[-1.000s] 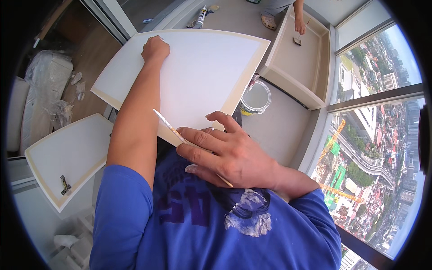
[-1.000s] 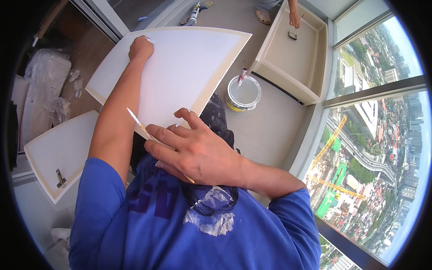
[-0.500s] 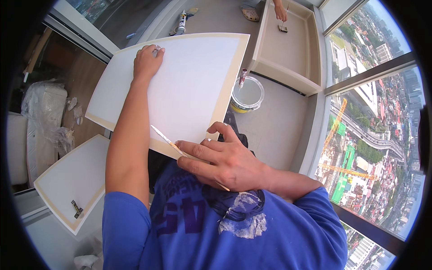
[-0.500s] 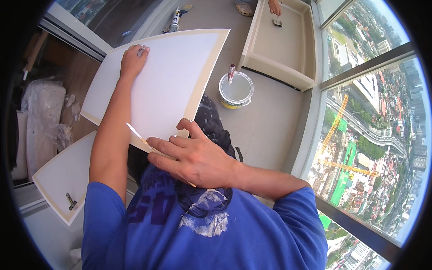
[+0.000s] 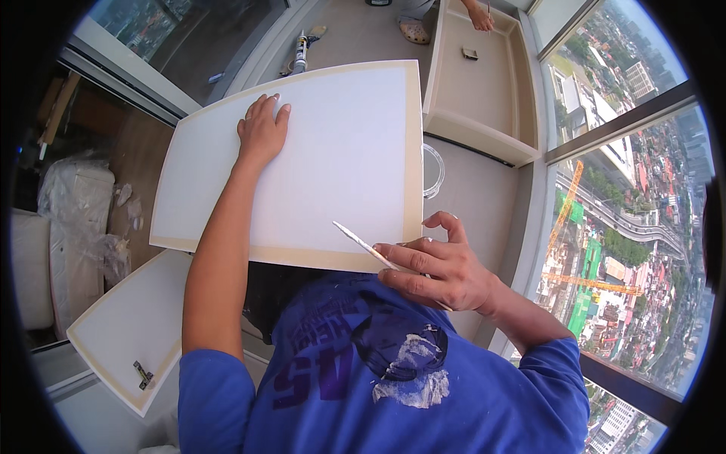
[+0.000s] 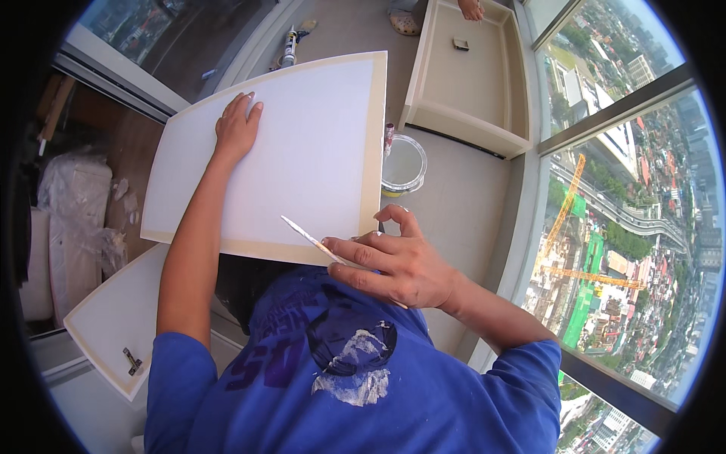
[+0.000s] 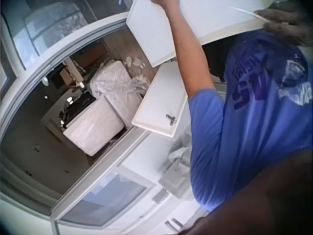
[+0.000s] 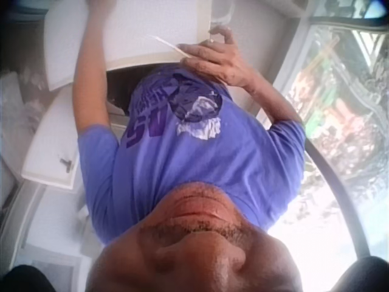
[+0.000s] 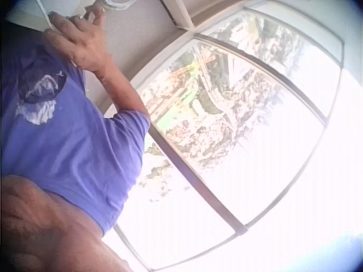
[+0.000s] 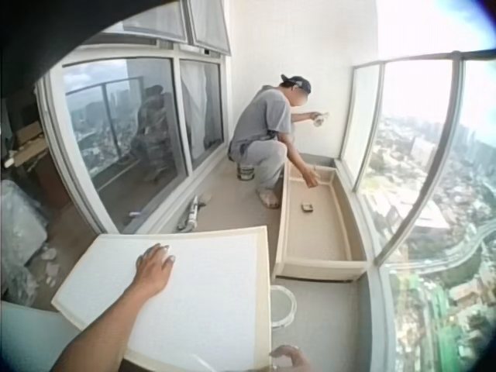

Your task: The person paints the edge of a white cabinet door using a paint brush. They dip the brush into a small container of white paint and apply it to the border of the door, moving the door to reach different sides.

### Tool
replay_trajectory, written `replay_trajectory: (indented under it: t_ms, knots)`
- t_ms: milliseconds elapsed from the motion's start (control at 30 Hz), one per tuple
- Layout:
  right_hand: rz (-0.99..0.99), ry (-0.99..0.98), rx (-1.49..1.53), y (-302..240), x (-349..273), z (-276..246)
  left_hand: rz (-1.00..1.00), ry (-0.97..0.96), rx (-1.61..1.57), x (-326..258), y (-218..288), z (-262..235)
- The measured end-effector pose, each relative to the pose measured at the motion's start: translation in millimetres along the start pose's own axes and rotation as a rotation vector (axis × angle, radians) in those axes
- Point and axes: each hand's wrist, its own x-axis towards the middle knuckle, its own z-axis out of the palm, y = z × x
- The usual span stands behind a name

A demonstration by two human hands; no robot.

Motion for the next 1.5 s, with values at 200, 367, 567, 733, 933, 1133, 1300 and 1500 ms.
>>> replay_trajectory:
  t_ms: [200,367,567,733,933,1133,1300,1500]
  knots:
    - [0.036,-0.027,0.024,23,4,7,-0.084,0.000,0.058,-4,-7,-12]
    - [0.061,-0.043,0.043,37,19,20,-0.009,0.044,0.021,-9,-25,-21]
    - [0.199,-0.010,0.258,50,39,21,0.280,0.024,-0.055,-20,-25,-41]
    - [0.620,0.330,0.783,97,64,2,0.208,-0.044,-0.011,-20,-35,-44]
    - [0.778,0.399,0.972,176,84,0,0.221,0.072,0.094,-28,-42,-40]
    - [0.746,0.311,0.991,199,92,4,0.220,0.054,0.096,-28,-50,-45]
    - [0.784,0.285,0.979,215,97,14,0.188,0.068,0.090,-31,-55,-46]
    - [0.805,0.304,0.846,222,112,32,0.189,0.059,0.081,-32,-60,-48]
